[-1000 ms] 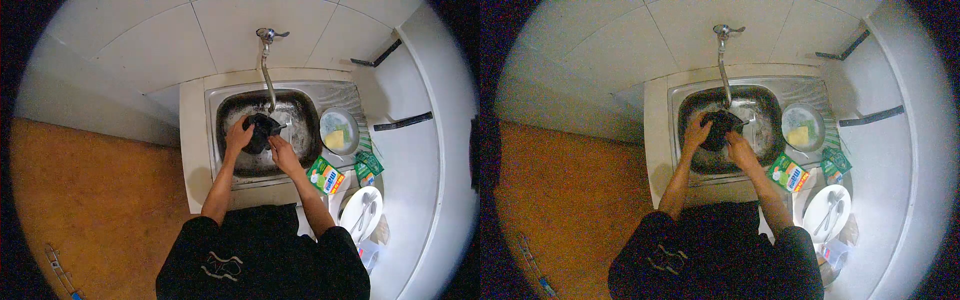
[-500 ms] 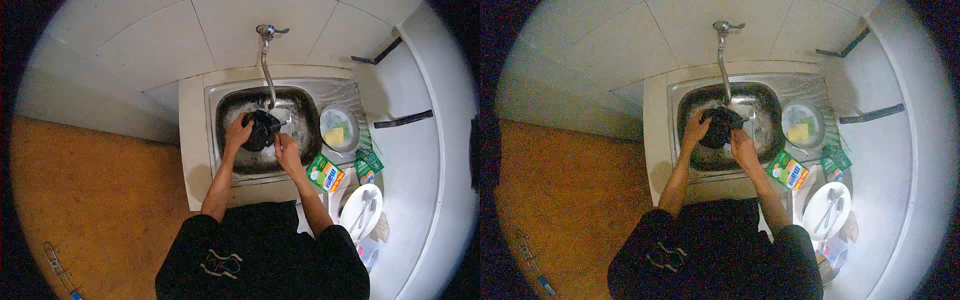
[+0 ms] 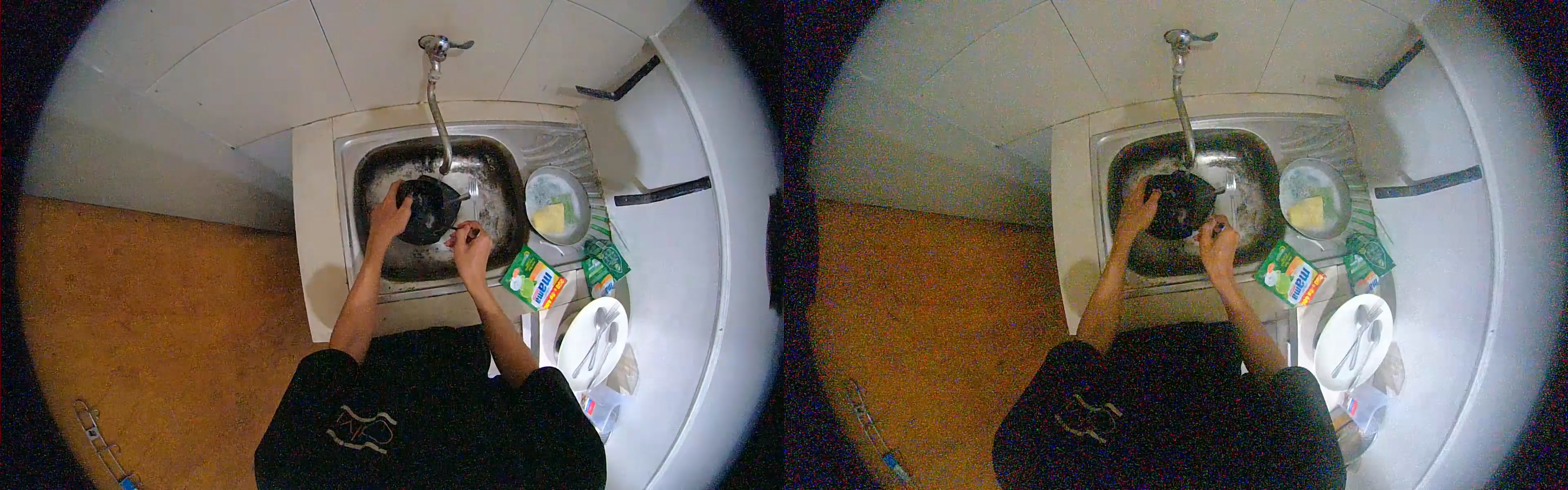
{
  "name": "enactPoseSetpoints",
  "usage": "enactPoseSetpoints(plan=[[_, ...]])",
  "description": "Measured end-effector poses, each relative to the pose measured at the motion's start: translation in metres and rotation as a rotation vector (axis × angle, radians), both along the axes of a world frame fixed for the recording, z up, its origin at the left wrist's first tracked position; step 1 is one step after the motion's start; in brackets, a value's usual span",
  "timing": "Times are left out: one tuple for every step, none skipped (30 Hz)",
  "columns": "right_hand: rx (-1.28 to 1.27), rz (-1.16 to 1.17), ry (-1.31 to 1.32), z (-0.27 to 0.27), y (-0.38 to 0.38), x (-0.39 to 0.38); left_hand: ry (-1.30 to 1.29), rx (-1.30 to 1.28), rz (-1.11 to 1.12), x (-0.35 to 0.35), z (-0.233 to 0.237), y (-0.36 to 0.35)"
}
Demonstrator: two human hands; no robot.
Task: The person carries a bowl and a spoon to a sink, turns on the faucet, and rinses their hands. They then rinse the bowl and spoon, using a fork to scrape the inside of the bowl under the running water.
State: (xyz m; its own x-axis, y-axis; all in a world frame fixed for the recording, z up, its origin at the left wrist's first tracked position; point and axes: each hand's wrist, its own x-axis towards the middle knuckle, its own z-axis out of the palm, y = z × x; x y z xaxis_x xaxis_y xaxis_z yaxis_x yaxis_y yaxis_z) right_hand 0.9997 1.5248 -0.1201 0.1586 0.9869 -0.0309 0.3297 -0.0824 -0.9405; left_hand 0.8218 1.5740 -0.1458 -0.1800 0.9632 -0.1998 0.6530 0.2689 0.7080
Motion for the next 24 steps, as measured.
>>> enactPoseSetpoints(plan=[[0.006,-0.016,0.004,-0.002,0.0,0.0,-0.028,0.013,-0.008,0.0,0.0,-0.001],[0.005,-0.016,0.004,-0.005,-0.001,0.0,-0.055,0.024,-0.017,0.0,0.001,-0.002],[0.001,-0.032,0.042,-0.003,-0.001,-0.001,-0.056,0.022,-0.017,0.0,-0.001,-0.003],[-0.003,-0.05,0.08,-0.002,0.0,-0.001,-0.059,0.038,-0.029,0.0,-0.003,-0.004],[-0.003,-0.05,0.08,-0.001,0.0,-0.001,-0.063,0.055,-0.04,0.0,-0.004,-0.004],[0.008,-0.051,0.113,0.002,0.001,-0.001,-0.062,0.055,-0.04,0.001,-0.002,-0.004],[0.019,-0.053,0.146,0.003,0.002,-0.002,-0.037,0.005,-0.037,0.002,-0.001,-0.004],[0.019,-0.054,0.146,-0.001,0.004,-0.003,-0.011,-0.044,-0.035,0.003,0.001,-0.004],[0.01,-0.083,0.232,-0.006,0.008,-0.004,-0.011,-0.043,-0.035,0.003,0.002,-0.003],[0.001,-0.111,0.317,-0.011,0.011,-0.005,-0.036,-0.075,-0.055,0.004,0.002,-0.003],[0.002,-0.11,0.317,-0.016,0.012,-0.005,-0.06,-0.106,-0.073,0.004,0.003,-0.004],[0.023,-0.086,0.246,-0.018,0.013,-0.005,-0.059,-0.106,-0.074,0.006,0.008,-0.005],[0.045,-0.061,0.173,-0.02,0.014,-0.005,-0.022,-0.131,-0.043,0.009,0.014,-0.007],[0.045,-0.062,0.172,-0.023,0.014,-0.003,0.014,-0.157,-0.012,0.011,0.018,-0.007],[0.037,-0.037,0.104,-0.027,0.013,0.001,0.013,-0.157,-0.009,0.01,0.007,-0.007],[0.03,-0.01,0.038,-0.024,0.013,0.001,0.022,-0.108,-0.012,0.007,-0.008,-0.007],[0.031,-0.007,0.038,-0.021,0.01,0.003,0.031,-0.057,-0.014,0.004,-0.023,-0.006],[-0.052,0.016,0.082,-0.006,0.007,0.004,0.031,-0.058,-0.013,0.001,-0.019,-0.005],[-0.137,0.037,0.124,0.003,0.005,0.005,0.001,-0.055,-0.035,-0.001,-0.016,-0.003],[-0.138,0.037,0.122,-0.002,0.004,0.006,-0.031,-0.053,-0.057,-0.001,-0.013,-0.002],[-0.093,0.031,0.119,-0.007,0.003,0.006,-0.032,-0.054,-0.057,0.0,-0.014,-0.003],[-0.048,0.024,0.118,-0.01,0.002,0.006,-0.01,-0.05,-0.048,0.001,-0.015,-0.004],[-0.048,0.02,0.12,-0.014,0.002,0.008,0.013,-0.044,-0.041,0.001,-0.015,-0.004],[-0.055,0.026,0.114,-0.012,0.005,0.007,0.015,-0.044,-0.045,0.003,-0.009,-0.004]])
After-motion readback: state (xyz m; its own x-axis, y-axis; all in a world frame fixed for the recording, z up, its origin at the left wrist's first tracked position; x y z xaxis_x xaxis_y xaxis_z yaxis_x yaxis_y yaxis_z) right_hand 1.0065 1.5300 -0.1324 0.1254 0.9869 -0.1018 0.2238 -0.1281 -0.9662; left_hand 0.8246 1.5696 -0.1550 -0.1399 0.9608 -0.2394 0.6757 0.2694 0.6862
